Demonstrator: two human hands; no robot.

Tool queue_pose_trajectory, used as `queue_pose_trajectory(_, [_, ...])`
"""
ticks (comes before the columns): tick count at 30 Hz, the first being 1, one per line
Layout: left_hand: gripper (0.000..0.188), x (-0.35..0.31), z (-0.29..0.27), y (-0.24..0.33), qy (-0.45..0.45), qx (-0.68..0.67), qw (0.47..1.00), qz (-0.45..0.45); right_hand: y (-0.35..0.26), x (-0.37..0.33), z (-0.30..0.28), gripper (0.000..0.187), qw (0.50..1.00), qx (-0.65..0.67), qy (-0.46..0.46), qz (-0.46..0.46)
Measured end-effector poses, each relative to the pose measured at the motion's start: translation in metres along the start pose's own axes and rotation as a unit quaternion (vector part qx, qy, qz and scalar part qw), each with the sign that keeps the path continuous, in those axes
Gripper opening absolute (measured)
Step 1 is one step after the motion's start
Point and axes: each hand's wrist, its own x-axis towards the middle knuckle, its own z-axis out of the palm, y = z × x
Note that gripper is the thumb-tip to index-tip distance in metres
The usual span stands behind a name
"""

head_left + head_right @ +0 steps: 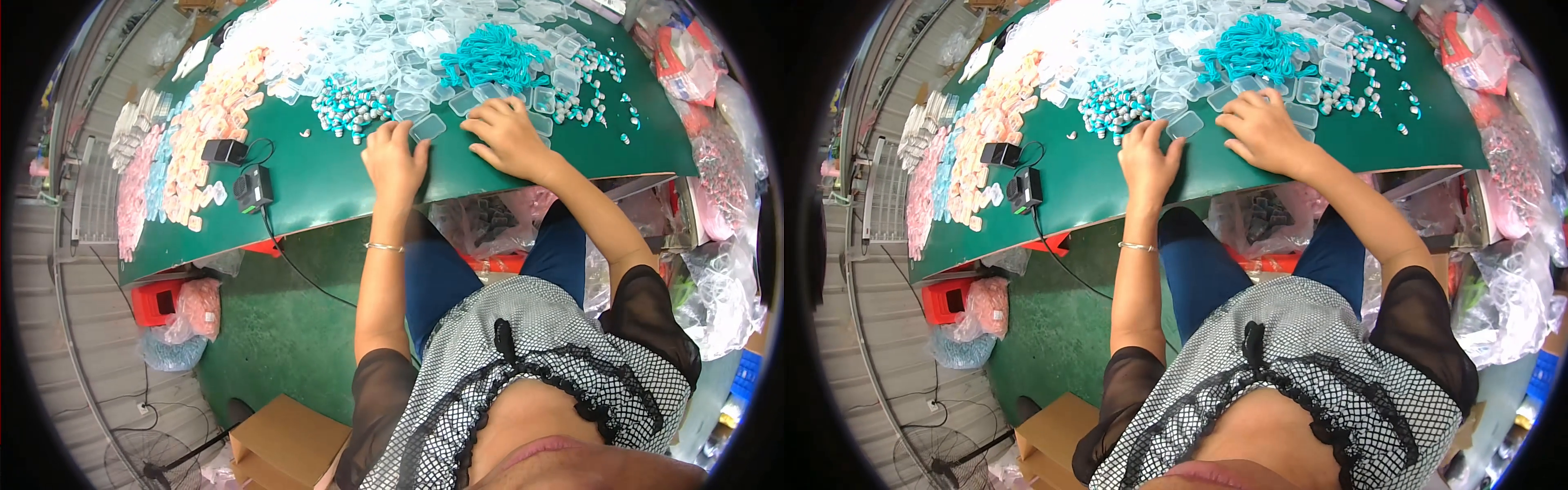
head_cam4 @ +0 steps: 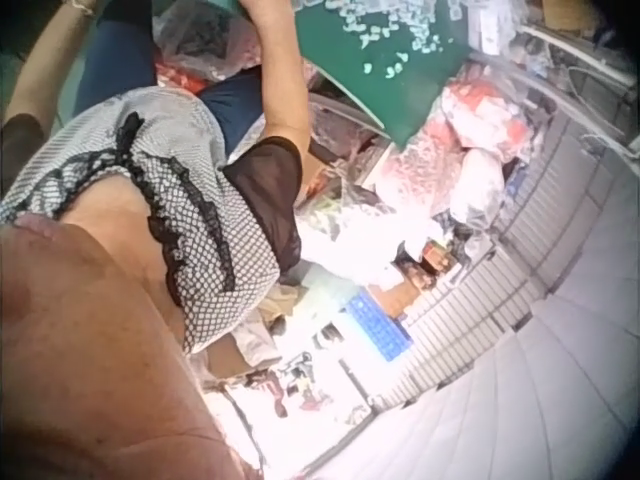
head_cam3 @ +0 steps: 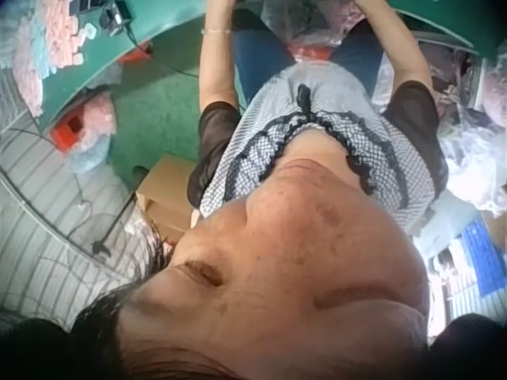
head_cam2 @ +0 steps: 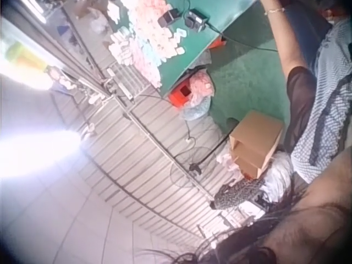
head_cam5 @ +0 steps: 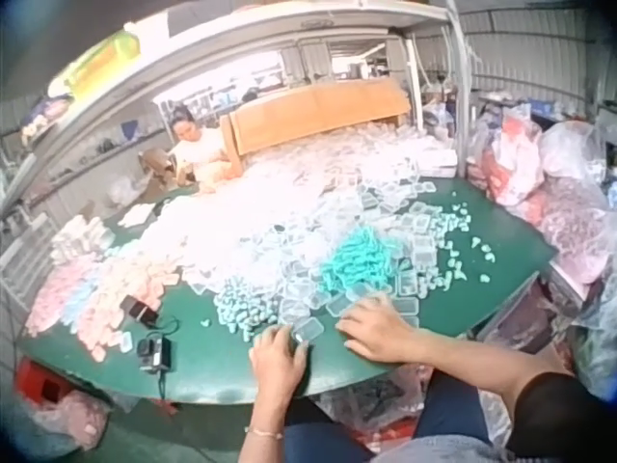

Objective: Sorting and packaging small beads into plastic boxes and bags on a workbench.

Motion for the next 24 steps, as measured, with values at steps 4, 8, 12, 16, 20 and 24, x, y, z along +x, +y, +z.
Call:
queue_pose_trajectory(4, [0.032, -0.001, 0.009, 0.014, -0.016, 0.002, 1.000, -0.020, 0.004, -0.008, 0.012, 0.032, 0.999, -0.026, -0.002, 0.026])
queue_pose_trajectory(8, [0.026, -0.010, 0.009, 0.018, -0.018, -0.028, 0.999, -0.010, -0.006, -0.001, 0.013, 0.040, 0.998, -0.019, 0.032, 0.055])
queue_pose_trajectory(12, [0.026, -0.013, 0.010, 0.025, -0.016, -0.061, 0.998, -0.023, -0.016, 0.020, 0.033, 0.048, 0.995, -0.037, 0.014, 0.091])
queue_pose_trajectory(16, [0.029, -0.017, 0.015, 0.016, -0.033, -0.172, 0.981, -0.082, -0.023, 0.021, 0.034, 0.041, 0.996, -0.038, 0.008, 0.079])
queue_pose_trajectory(20, [0.037, -0.024, 0.011, 0.010, -0.041, -0.356, 0.921, -0.153, -0.028, 0.013, 0.031, 0.027, 0.998, -0.046, 0.023, 0.047])
queue_pose_trajectory(24, [0.038, -0.027, 0.008, 0.021, -0.023, -0.396, 0.905, -0.156, -0.029, 0.002, 0.026, 0.023, 0.978, 0.088, 0.158, 0.099])
